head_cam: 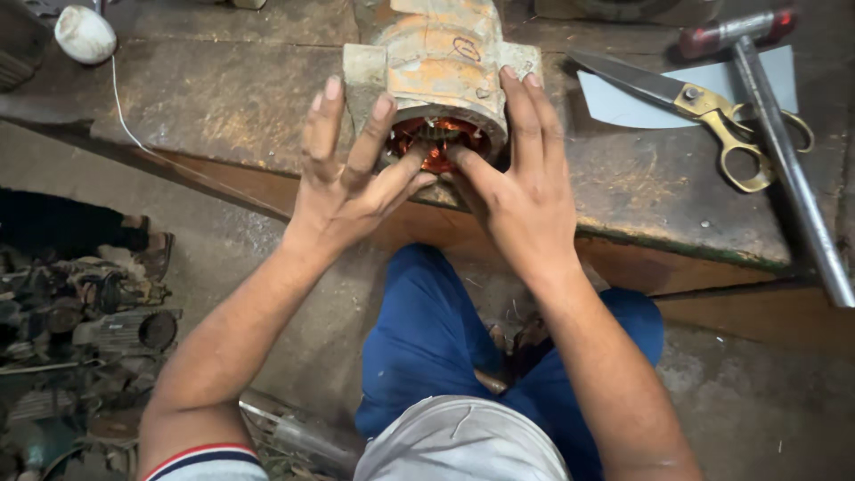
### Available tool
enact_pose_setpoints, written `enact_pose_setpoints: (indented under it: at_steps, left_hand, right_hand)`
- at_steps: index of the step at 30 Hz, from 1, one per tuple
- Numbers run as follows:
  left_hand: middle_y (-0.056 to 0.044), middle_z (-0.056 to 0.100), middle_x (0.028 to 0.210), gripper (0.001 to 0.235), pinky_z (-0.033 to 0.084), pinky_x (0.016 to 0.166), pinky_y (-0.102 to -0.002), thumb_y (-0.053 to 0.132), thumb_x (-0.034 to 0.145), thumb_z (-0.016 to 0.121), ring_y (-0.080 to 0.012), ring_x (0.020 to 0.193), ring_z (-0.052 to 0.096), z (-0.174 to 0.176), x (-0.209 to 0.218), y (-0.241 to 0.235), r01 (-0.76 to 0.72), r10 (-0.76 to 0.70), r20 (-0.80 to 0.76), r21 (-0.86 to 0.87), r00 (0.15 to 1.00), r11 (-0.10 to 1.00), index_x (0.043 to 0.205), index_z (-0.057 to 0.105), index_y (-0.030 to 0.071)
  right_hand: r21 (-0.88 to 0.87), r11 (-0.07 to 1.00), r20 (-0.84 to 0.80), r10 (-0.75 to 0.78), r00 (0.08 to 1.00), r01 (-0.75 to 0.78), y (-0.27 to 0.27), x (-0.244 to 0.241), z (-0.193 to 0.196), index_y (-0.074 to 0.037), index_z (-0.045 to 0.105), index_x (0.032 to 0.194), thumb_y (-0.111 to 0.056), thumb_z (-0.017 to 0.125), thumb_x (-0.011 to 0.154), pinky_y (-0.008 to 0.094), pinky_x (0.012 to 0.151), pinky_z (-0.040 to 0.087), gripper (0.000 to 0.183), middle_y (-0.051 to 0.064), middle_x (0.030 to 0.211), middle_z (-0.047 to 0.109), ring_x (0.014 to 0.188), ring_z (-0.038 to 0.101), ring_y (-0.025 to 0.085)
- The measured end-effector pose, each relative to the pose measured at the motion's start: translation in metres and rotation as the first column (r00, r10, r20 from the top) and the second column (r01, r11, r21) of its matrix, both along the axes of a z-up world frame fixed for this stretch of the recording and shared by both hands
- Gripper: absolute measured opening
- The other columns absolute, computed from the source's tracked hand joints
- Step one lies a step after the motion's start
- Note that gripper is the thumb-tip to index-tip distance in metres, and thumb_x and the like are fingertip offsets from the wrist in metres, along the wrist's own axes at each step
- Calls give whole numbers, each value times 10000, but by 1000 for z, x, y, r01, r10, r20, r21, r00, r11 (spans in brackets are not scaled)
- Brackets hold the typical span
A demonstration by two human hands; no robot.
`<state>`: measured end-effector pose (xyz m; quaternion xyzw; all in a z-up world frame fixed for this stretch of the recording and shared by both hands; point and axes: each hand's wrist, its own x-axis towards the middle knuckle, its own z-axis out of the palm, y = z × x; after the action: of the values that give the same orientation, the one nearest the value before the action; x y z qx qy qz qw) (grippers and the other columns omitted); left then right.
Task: The person inserts white insulating material into the slots of a disassembled electric motor stator, using fingers and a hammer to pack it in. They then thread a white wire through the stator, cut it with scissors, and continue packing the material.
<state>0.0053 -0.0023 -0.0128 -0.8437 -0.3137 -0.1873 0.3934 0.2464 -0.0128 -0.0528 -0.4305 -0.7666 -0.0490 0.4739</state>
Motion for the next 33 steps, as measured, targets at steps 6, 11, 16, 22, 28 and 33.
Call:
enact_pose_setpoints:
  at_steps: [6,11,16,22,28,33]
  left_hand:
    - [-38,50,1722,249,363,1230,-586,323,976,898,-507,1545,15,22,11,-2,111,-80,128,-250,988,962,1030,700,182]
    - [-32,28,1753,189,421,1254,-549,117,980,835,-535,1556,-33,26,20,-7,103,-58,159,-289,986,952,1023,651,118]
    - [-3,52,1726,184,392,1208,-568,115,924,820,-549,1516,50,27,26,-10,137,-77,216,-283,973,949,980,645,107]
    - [17,127,1762,119,459,1194,-596,134,998,765,-581,1458,283,18,18,-1,184,-130,215,-259,968,948,1010,655,89]
    - [-19,152,1722,61,512,1130,-534,78,1008,702,-548,1399,339,9,10,12,155,-143,110,-106,984,982,1015,652,43]
    - [0,129,1729,50,505,1143,-494,35,993,689,-492,1396,333,10,13,7,147,-135,152,-74,979,986,1035,663,41]
  right_hand:
    - [16,1000,-1,3,1000,-3,-1,-1,1,-195,799,1129,-268,851,875,501,1264,393,269,184,1653,342,1529,354,424]
    - [33,999,9,26,1000,-26,-2,1,3,-180,802,1142,-288,877,837,511,1255,384,332,183,1648,339,1504,353,432]
    - [27,1000,17,1,1000,-1,-5,-4,4,-151,788,1111,-252,874,859,516,1228,398,285,186,1634,357,1482,356,447]
    - [89,991,118,-111,987,101,-7,-10,-1,-121,734,1127,-128,773,974,513,1258,398,159,214,1653,335,1518,341,450]
    - [41,989,49,-142,989,140,-8,-25,3,-90,698,1153,-100,783,920,521,1220,408,249,207,1612,359,1479,356,461]
    - [41,994,-9,-106,994,106,-7,-23,2,-99,716,1148,-66,814,852,537,1219,396,313,189,1584,374,1460,364,455]
